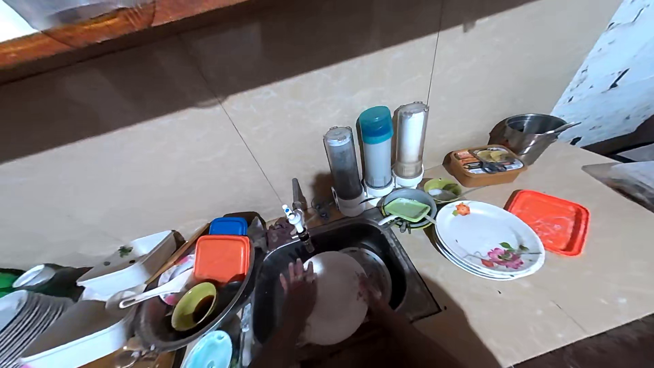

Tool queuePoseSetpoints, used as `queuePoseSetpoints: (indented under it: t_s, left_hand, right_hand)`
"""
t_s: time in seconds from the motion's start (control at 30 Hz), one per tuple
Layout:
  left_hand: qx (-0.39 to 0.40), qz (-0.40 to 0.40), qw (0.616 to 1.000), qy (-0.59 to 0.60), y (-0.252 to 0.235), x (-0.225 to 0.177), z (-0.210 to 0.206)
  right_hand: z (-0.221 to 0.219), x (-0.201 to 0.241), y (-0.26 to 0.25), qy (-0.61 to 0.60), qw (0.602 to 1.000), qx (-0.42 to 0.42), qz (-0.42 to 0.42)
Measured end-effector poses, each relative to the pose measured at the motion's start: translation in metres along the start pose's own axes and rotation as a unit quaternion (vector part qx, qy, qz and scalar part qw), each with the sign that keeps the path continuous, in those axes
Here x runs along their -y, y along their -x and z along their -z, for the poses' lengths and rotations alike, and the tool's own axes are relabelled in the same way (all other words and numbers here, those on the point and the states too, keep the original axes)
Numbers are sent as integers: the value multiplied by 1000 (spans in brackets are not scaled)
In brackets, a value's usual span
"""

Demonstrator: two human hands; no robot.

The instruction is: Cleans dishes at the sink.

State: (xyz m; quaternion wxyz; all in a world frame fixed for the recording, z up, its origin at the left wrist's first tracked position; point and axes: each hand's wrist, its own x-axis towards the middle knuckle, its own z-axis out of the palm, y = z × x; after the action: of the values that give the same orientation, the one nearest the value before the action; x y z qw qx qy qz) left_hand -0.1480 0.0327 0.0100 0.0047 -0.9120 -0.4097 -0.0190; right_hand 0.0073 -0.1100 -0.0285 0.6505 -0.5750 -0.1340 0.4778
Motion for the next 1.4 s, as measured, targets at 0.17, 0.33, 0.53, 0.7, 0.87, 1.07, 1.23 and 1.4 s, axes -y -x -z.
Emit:
queuePoseSetpoints:
  t_s: [0.17, 0.33, 0.53, 0.7, 0.87, 1.07, 1.23, 1.4]
  left_hand:
    - [39, -54, 984, 165, 3, -83, -9]
    - [297, -196, 928, 109, 29, -67, 26]
    - [172, 21, 934, 313, 21, -32, 107]
    - [-49, 42, 829, 556, 2, -6, 85]
    - [-200, 132, 864, 444, 2, -2, 32]
    - [-318, -97, 914, 233, 44, -47, -27]
    - [-271, -318, 898, 138, 37, -128, 9]
    - [-174, -173, 937, 248, -27, -159, 94]
  right_hand:
    - [-1, -10, -6, -59, 994, 96, 15]
    - [17, -16, -19, -94, 994, 50, -28]
    - [7, -2, -13, -147, 986, 22, -75]
    - [10, 2, -8, -42, 997, -27, -67]
    - [13, 3, -9, -180, 980, -33, -76]
    - [22, 26, 24, -152, 981, -114, 28]
    - [16, 54, 39, -126, 979, -99, 124]
    - [39, 92, 64, 112, 957, -97, 248]
